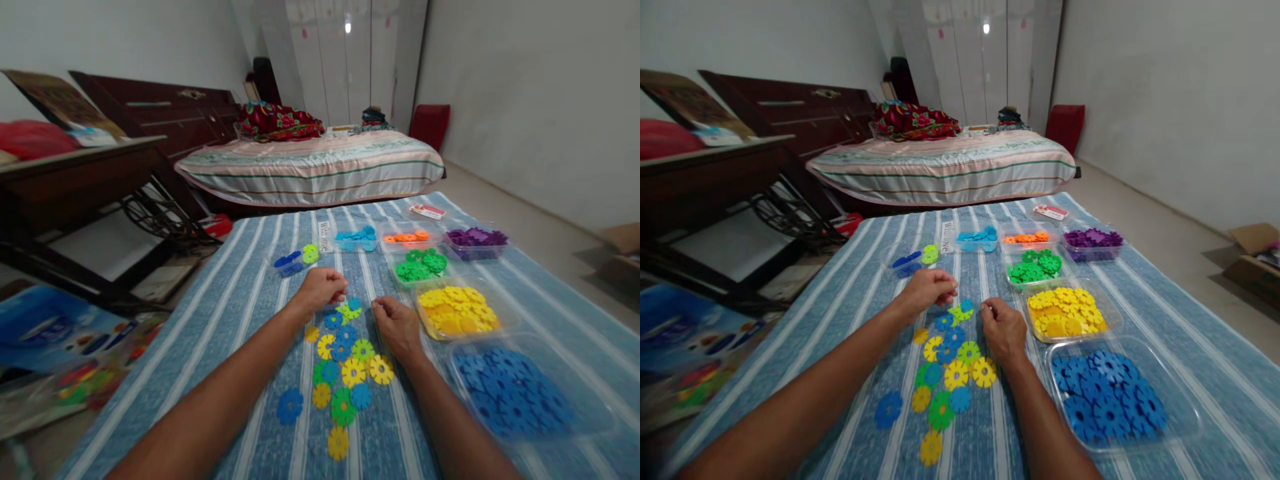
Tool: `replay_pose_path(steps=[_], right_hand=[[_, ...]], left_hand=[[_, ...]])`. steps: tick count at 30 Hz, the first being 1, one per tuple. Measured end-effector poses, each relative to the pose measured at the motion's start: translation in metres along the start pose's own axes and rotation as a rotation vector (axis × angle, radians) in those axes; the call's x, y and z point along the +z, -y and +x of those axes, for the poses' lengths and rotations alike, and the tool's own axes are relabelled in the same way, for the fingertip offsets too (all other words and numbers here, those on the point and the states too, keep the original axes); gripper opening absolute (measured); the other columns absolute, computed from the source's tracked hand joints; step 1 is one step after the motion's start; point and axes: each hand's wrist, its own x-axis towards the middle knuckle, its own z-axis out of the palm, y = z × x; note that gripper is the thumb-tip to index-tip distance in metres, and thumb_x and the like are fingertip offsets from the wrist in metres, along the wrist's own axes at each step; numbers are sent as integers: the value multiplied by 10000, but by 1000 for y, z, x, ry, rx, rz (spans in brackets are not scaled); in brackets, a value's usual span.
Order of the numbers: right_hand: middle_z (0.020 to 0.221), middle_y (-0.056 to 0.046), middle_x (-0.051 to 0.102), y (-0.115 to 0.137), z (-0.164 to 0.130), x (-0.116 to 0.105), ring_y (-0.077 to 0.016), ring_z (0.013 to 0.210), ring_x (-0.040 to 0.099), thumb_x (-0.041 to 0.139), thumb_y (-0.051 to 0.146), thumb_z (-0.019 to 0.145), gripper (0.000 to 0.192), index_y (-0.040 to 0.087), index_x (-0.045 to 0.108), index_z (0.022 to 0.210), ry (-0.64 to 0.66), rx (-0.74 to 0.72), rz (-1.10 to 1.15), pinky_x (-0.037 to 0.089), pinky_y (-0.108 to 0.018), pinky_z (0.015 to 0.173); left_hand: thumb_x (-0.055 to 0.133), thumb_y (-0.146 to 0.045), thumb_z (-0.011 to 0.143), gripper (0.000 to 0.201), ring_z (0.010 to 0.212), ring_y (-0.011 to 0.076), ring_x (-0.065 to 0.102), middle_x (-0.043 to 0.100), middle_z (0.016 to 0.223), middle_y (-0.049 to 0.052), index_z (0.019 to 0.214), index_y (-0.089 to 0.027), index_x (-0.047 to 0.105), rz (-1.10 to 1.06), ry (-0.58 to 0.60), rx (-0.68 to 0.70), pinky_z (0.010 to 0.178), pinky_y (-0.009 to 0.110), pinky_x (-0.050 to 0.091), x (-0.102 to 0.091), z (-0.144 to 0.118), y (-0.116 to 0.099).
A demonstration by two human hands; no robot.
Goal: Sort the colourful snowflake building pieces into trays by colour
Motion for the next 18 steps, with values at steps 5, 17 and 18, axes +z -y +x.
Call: replay_pose_path(steps=[5, 17, 18], right_hand=[[640, -8, 646, 0, -1, -2, -172, 656, 589, 456, 445, 829, 331, 219, 698, 804, -11, -10, -2, 397, -255, 632], [597, -1, 613, -1, -2, -3, -154, 586, 565, 464, 464, 819, 352, 197, 689, 781, -16, -11, 24, 394, -246, 584], [598, -1, 611, -1, -2, -3, -154, 585, 565, 466, 464, 818, 349, 197, 688, 781, -16, -7, 27, 394, -246, 584]], left_hand=[[586, -262, 657, 114, 476, 112, 503, 539, 491, -28, 629, -152, 594, 282, 20, 66, 477, 213, 354, -28, -37, 41], [565, -289, 757, 162, 775, 186, 583, 615, 835, 40, 841, -176, 645, 855, -73, 120, 709, 278, 406, -20, -87, 58], [565, -296, 765, 183, 799, 193, 583, 612, 865, 48, 878, -175, 643, 878, -93, 112, 727, 285, 410, -20, -88, 58]])
